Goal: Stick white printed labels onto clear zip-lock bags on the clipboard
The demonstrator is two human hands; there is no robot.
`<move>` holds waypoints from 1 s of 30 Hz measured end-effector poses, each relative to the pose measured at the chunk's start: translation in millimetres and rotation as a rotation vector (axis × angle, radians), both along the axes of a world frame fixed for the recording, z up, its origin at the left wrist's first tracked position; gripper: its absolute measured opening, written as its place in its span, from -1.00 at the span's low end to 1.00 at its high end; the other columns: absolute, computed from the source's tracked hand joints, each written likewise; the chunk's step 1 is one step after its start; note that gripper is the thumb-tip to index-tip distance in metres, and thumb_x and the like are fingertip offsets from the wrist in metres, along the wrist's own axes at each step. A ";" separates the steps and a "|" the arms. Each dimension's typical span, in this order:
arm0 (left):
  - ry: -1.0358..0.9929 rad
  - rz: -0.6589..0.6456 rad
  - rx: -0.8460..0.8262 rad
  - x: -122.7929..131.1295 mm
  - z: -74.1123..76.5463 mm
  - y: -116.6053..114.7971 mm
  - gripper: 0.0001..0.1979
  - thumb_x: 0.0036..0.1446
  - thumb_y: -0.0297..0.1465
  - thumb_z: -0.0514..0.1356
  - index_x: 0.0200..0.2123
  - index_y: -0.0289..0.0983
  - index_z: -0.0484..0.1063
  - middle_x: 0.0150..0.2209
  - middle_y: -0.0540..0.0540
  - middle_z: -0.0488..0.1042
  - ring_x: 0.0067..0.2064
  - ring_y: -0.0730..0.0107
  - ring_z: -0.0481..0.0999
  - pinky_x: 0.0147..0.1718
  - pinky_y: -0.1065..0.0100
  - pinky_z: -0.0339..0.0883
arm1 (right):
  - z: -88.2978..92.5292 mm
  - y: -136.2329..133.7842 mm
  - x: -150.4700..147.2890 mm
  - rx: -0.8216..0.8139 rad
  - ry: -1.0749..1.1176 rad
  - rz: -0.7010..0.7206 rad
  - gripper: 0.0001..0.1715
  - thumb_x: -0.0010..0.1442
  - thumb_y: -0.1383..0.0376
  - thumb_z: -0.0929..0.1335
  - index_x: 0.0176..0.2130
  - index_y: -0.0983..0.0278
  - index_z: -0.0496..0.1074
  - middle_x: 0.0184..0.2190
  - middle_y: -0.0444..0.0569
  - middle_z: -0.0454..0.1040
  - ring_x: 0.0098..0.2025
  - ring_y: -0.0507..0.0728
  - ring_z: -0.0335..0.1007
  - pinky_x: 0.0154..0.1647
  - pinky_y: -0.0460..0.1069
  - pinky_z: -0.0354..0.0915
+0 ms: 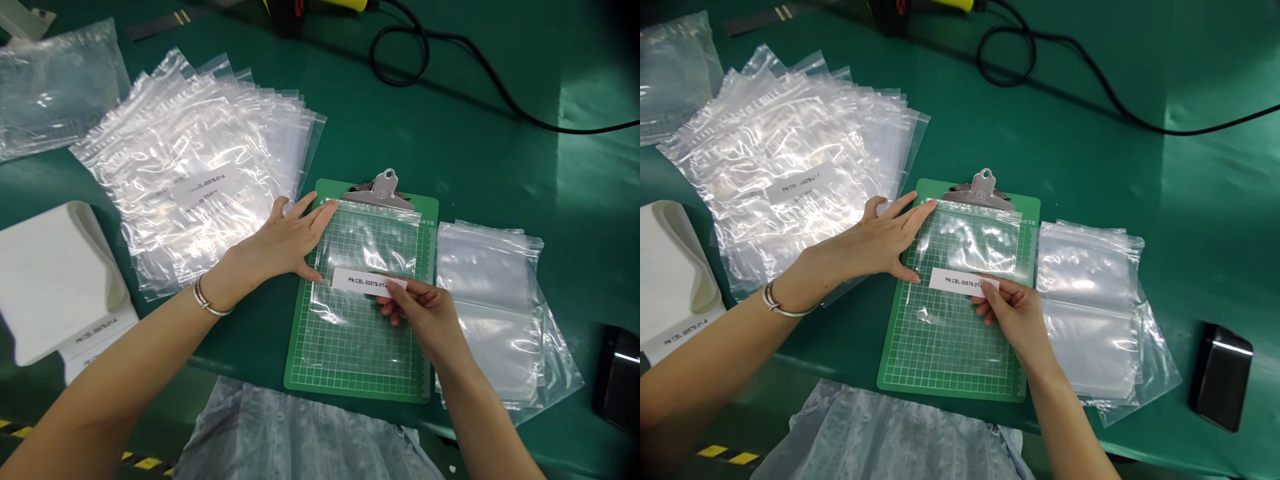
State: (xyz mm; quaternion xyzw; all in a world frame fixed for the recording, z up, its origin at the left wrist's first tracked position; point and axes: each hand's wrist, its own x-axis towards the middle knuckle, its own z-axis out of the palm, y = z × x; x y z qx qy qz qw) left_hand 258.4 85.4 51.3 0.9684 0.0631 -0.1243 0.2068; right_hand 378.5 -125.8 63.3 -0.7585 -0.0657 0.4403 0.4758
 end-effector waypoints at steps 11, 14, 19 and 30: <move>0.019 -0.003 0.001 0.7 0.2 0.5 0.10 -0.05 -0.06 0.22 0.26 -0.41 -0.48 0.28 -0.43 -0.16 0.28 -0.23 -0.32 0.08 -0.24 -0.33 | 1.1 -0.7 -1.1 0.004 -0.012 0.009 -0.63 -0.09 0.11 0.47 -0.31 0.31 0.56 -0.61 -0.04 0.52 -0.63 0.00 0.34 -0.70 -0.14 0.27; 0.017 -0.004 0.009 1.0 1.0 0.3 0.10 -0.05 -0.06 0.22 0.26 -0.42 -0.46 0.28 -0.43 -0.15 0.28 -0.21 -0.31 0.07 -0.24 -0.31 | 1.7 -0.1 -0.7 0.005 -0.010 0.005 -0.63 -0.09 0.11 0.47 -0.31 0.31 0.56 -0.60 -0.04 0.52 -0.63 0.00 0.34 -0.70 -0.14 0.26; 0.033 0.002 0.013 1.2 2.1 -0.3 0.10 -0.06 -0.08 0.24 0.26 -0.43 -0.45 0.28 -0.43 -0.15 0.28 -0.19 -0.30 0.08 -0.23 -0.30 | 1.0 0.2 -0.5 0.003 -0.011 -0.002 -0.63 -0.09 0.11 0.47 -0.31 0.31 0.56 -0.60 -0.04 0.52 -0.63 0.00 0.35 -0.70 -0.15 0.26; 0.017 0.000 0.001 0.9 0.8 0.2 0.07 -0.01 -0.05 0.19 0.25 -0.40 -0.49 0.27 -0.44 -0.14 0.28 -0.22 -0.31 0.08 -0.21 -0.36 | 0.3 -1.2 0.4 0.009 -0.009 0.011 -0.63 -0.08 0.11 0.47 -0.29 0.29 0.56 -0.60 -0.04 0.52 -0.63 0.01 0.36 -0.71 -0.13 0.27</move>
